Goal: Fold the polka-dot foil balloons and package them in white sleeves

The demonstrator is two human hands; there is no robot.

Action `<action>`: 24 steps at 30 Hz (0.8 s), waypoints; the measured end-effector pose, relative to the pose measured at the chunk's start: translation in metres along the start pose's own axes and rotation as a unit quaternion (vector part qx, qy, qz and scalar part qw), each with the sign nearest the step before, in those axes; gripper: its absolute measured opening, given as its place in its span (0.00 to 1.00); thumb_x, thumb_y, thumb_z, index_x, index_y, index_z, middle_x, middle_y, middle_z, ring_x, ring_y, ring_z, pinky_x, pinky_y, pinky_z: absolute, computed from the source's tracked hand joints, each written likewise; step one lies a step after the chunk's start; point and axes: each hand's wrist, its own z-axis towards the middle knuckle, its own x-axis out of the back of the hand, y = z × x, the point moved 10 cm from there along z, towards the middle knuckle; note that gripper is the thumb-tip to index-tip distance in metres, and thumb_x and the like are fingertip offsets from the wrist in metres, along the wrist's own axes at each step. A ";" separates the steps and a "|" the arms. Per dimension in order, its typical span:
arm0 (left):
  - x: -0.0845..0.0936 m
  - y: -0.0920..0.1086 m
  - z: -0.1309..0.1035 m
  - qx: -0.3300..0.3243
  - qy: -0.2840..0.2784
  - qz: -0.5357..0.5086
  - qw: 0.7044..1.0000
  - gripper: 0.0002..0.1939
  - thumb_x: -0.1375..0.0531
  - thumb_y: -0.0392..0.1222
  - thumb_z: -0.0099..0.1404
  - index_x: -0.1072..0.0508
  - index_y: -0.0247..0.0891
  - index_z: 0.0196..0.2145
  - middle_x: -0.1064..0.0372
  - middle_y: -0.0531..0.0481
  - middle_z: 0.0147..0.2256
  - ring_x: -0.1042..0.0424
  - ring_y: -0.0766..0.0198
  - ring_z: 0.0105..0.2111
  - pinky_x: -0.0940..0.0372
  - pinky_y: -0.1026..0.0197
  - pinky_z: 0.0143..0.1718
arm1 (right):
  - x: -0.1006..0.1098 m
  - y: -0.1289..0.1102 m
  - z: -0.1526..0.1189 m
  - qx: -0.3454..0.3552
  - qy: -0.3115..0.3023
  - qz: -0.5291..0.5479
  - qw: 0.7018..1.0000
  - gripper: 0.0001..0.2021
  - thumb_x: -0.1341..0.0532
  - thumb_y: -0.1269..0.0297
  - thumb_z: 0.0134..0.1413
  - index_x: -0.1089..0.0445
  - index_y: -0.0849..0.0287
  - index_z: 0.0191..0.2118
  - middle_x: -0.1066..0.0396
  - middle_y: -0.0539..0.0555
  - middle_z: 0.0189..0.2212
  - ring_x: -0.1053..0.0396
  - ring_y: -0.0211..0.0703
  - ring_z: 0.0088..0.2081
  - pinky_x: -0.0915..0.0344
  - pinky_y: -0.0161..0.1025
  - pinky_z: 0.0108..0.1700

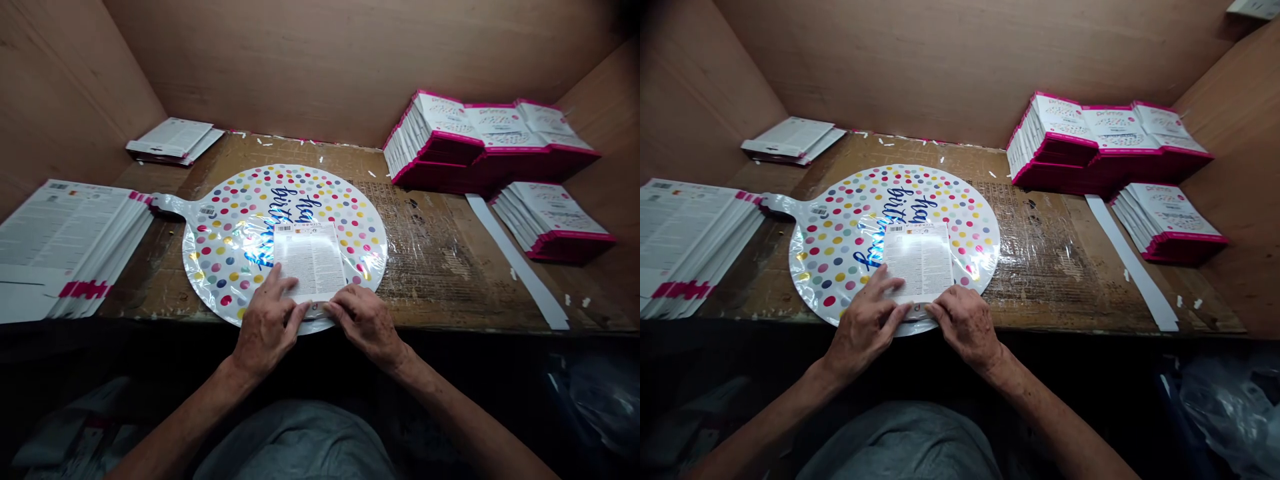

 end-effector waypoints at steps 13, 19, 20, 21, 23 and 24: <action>0.006 -0.034 -0.016 0.292 0.095 -0.230 0.923 0.31 0.37 0.60 0.59 0.32 0.33 0.50 0.28 0.34 0.49 0.27 0.45 0.49 0.30 0.46 0.48 | 0.042 -0.004 -0.027 0.087 0.166 0.026 0.982 0.11 0.39 0.70 0.61 0.27 0.55 0.49 0.22 0.55 0.40 0.27 0.44 0.42 0.31 0.42 0.45; -0.031 -0.049 -0.015 0.432 0.063 -0.564 0.700 0.25 0.33 0.55 0.53 0.26 0.28 0.37 0.23 0.40 0.30 0.22 0.53 0.30 0.27 0.56 0.34 | 0.016 -0.027 0.024 0.111 0.118 0.013 0.987 0.07 0.40 0.63 0.63 0.26 0.57 0.43 0.23 0.55 0.40 0.29 0.45 0.44 0.37 0.46 0.53; -0.032 -0.052 -0.011 0.429 0.070 -0.582 0.687 0.25 0.32 0.54 0.52 0.26 0.27 0.37 0.23 0.41 0.29 0.22 0.54 0.29 0.27 0.56 0.34 | 0.011 -0.027 0.034 0.096 0.104 0.004 0.990 0.07 0.40 0.62 0.63 0.26 0.57 0.41 0.23 0.55 0.40 0.30 0.45 0.43 0.37 0.45 0.51; -0.031 -0.055 -0.008 0.422 0.083 -0.592 0.682 0.25 0.31 0.52 0.52 0.26 0.27 0.38 0.23 0.41 0.30 0.22 0.55 0.28 0.27 0.57 0.34 | 0.005 -0.027 0.043 0.080 0.088 -0.004 0.993 0.07 0.40 0.62 0.63 0.26 0.58 0.40 0.24 0.55 0.39 0.30 0.45 0.42 0.37 0.43 0.49; -0.023 -0.065 -0.003 0.407 0.130 -0.593 0.682 0.26 0.30 0.50 0.51 0.26 0.29 0.42 0.22 0.41 0.35 0.22 0.56 0.30 0.27 0.56 0.36 | -0.007 -0.028 0.061 0.051 0.037 -0.015 0.998 0.07 0.40 0.62 0.63 0.27 0.58 0.38 0.25 0.55 0.37 0.31 0.45 0.39 0.38 0.41 0.44; -0.018 -0.070 -0.003 0.400 0.158 -0.585 0.687 0.27 0.30 0.49 0.51 0.27 0.30 0.45 0.22 0.41 0.38 0.22 0.56 0.32 0.28 0.56 0.38 | -0.013 -0.030 0.070 0.034 0.002 -0.019 0.999 0.07 0.39 0.62 0.62 0.28 0.59 0.37 0.26 0.55 0.36 0.31 0.44 0.38 0.38 0.40 0.43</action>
